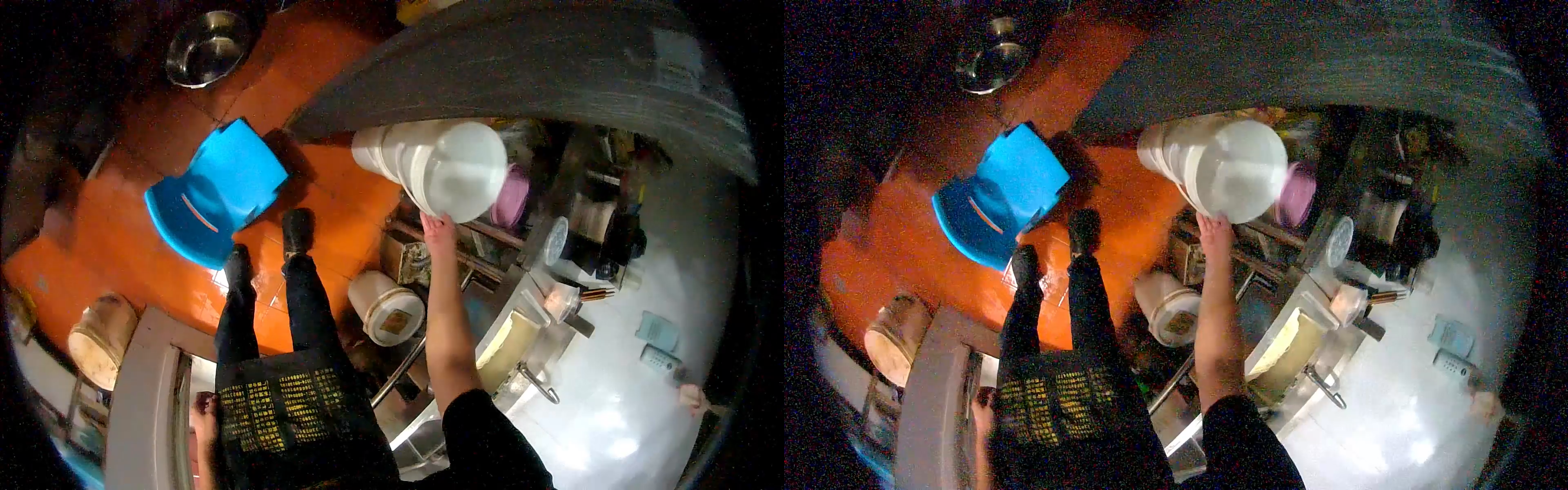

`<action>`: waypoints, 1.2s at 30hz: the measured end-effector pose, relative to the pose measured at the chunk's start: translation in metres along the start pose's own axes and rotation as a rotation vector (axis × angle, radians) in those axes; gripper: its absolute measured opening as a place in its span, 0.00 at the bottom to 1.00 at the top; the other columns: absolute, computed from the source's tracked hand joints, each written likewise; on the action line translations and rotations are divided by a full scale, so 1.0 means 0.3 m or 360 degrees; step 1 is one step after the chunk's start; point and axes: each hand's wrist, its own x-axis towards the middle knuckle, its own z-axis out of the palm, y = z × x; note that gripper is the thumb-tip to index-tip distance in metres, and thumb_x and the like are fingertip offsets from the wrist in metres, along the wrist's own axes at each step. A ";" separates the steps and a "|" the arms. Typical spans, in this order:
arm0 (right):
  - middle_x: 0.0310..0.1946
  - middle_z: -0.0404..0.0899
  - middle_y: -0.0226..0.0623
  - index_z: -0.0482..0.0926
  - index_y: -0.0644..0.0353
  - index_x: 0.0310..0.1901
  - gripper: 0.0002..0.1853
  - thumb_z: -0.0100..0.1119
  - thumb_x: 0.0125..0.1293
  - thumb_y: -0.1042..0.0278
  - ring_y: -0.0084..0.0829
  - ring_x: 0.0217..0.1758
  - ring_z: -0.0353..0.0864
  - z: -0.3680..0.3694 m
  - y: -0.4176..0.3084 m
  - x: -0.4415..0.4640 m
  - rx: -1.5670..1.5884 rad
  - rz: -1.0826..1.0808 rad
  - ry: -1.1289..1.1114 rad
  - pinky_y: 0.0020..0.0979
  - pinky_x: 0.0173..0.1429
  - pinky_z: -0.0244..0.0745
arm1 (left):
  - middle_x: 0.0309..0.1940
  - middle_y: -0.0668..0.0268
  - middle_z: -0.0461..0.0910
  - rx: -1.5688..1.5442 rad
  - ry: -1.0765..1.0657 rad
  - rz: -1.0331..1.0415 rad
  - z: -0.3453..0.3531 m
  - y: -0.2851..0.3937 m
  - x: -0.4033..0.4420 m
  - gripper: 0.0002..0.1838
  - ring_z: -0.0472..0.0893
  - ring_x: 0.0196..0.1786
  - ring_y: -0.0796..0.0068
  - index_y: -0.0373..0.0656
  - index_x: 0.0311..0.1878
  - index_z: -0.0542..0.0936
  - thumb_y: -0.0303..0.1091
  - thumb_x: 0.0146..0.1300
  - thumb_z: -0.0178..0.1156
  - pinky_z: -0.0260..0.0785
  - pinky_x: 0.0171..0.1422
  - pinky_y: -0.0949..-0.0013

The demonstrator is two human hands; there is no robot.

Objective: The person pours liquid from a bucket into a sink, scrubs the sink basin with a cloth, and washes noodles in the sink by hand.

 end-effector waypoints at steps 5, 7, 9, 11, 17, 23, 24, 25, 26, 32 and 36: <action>0.64 0.61 0.56 0.54 0.71 0.68 0.44 0.58 0.67 0.42 0.53 0.59 0.73 0.103 0.122 -0.140 -0.0580 0.0350 0.0516 0.49 0.63 0.75 | 0.34 0.62 0.80 -0.0064 0.0040 0.0054 -0.011 0.042 -0.014 0.10 0.76 0.38 0.72 0.33 0.42 0.78 0.32 0.67 0.58 0.68 0.47 0.68; 0.66 0.61 0.51 0.54 0.67 0.71 0.41 0.60 0.67 0.47 0.46 0.60 0.75 0.258 0.216 -0.463 -0.1195 0.0404 0.0345 0.46 0.62 0.75 | 0.34 0.61 0.80 -0.0150 -0.0007 0.0105 -0.013 0.025 0.032 0.10 0.77 0.38 0.71 0.32 0.42 0.78 0.30 0.67 0.56 0.68 0.47 0.68; 0.64 0.68 0.46 0.55 0.62 0.71 0.39 0.62 0.67 0.52 0.44 0.62 0.75 0.178 0.289 -0.735 -0.1215 0.0537 0.0365 0.47 0.62 0.75 | 0.34 0.59 0.80 0.0111 -0.0089 0.0224 -0.057 0.044 0.056 0.10 0.77 0.38 0.70 0.31 0.43 0.78 0.30 0.66 0.56 0.68 0.47 0.68; 0.64 0.69 0.48 0.55 0.60 0.72 0.36 0.60 0.69 0.56 0.44 0.56 0.80 0.157 0.302 -1.058 -0.1048 0.0524 0.0122 0.43 0.60 0.77 | 0.36 0.57 0.80 0.0212 -0.0040 0.0650 -0.063 0.061 0.103 0.11 0.77 0.39 0.67 0.30 0.45 0.77 0.30 0.66 0.57 0.69 0.48 0.66; 0.54 0.79 0.47 0.63 0.63 0.66 0.27 0.58 0.71 0.62 0.39 0.55 0.82 0.238 0.264 -1.724 -0.1001 0.0131 0.0038 0.38 0.56 0.80 | 0.31 0.60 0.83 0.0359 -0.0560 0.1127 -0.120 0.215 0.388 0.11 0.81 0.32 0.67 0.34 0.40 0.81 0.34 0.65 0.60 0.72 0.36 0.67; 0.48 0.81 0.42 0.70 0.63 0.62 0.23 0.59 0.68 0.64 0.39 0.43 0.81 0.024 0.306 -2.067 -0.0782 -0.0709 0.0426 0.40 0.49 0.77 | 0.33 0.61 0.82 0.0753 -0.0995 0.0849 -0.032 0.640 0.275 0.11 0.80 0.33 0.68 0.35 0.40 0.81 0.35 0.66 0.59 0.72 0.37 0.68; 0.46 0.82 0.42 0.71 0.65 0.61 0.23 0.58 0.68 0.62 0.38 0.43 0.81 0.105 0.269 -2.173 -0.1046 -0.0628 0.0760 0.39 0.49 0.77 | 0.34 0.61 0.82 0.0843 -0.1028 0.0840 0.015 0.714 0.215 0.11 0.80 0.33 0.68 0.35 0.40 0.81 0.35 0.67 0.59 0.72 0.37 0.67; 0.41 0.83 0.41 0.73 0.67 0.59 0.21 0.58 0.67 0.65 0.33 0.41 0.82 0.062 0.295 -2.216 -0.1063 -0.0675 0.0963 0.34 0.47 0.78 | 0.34 0.61 0.82 0.0934 -0.1062 0.0828 0.066 0.780 0.157 0.12 0.79 0.33 0.68 0.35 0.40 0.81 0.36 0.67 0.59 0.72 0.38 0.67; 0.36 0.83 0.40 0.75 0.69 0.56 0.20 0.58 0.67 0.68 0.29 0.38 0.82 0.017 0.329 -2.262 -0.1080 -0.0694 0.1167 0.30 0.45 0.78 | 0.35 0.60 0.82 0.1023 -0.1101 0.0817 0.118 0.824 0.109 0.12 0.79 0.33 0.68 0.35 0.40 0.81 0.36 0.67 0.58 0.72 0.38 0.67; 0.37 0.86 0.43 0.80 0.67 0.49 0.19 0.55 0.68 0.58 0.30 0.39 0.85 -0.191 0.445 -2.354 -0.0597 -0.0681 0.1739 0.34 0.46 0.78 | 0.38 0.59 0.82 0.1409 -0.1204 0.0776 0.396 0.979 -0.089 0.13 0.79 0.35 0.68 0.35 0.40 0.81 0.37 0.69 0.57 0.72 0.40 0.66; 0.36 0.86 0.45 0.80 0.68 0.47 0.17 0.58 0.66 0.61 0.36 0.40 0.86 -0.373 0.511 -2.317 -0.0441 -0.0859 0.1915 0.37 0.47 0.79 | 0.40 0.59 0.81 0.1573 -0.1210 0.0813 0.583 1.058 -0.189 0.14 0.78 0.36 0.68 0.36 0.41 0.81 0.38 0.69 0.56 0.73 0.42 0.66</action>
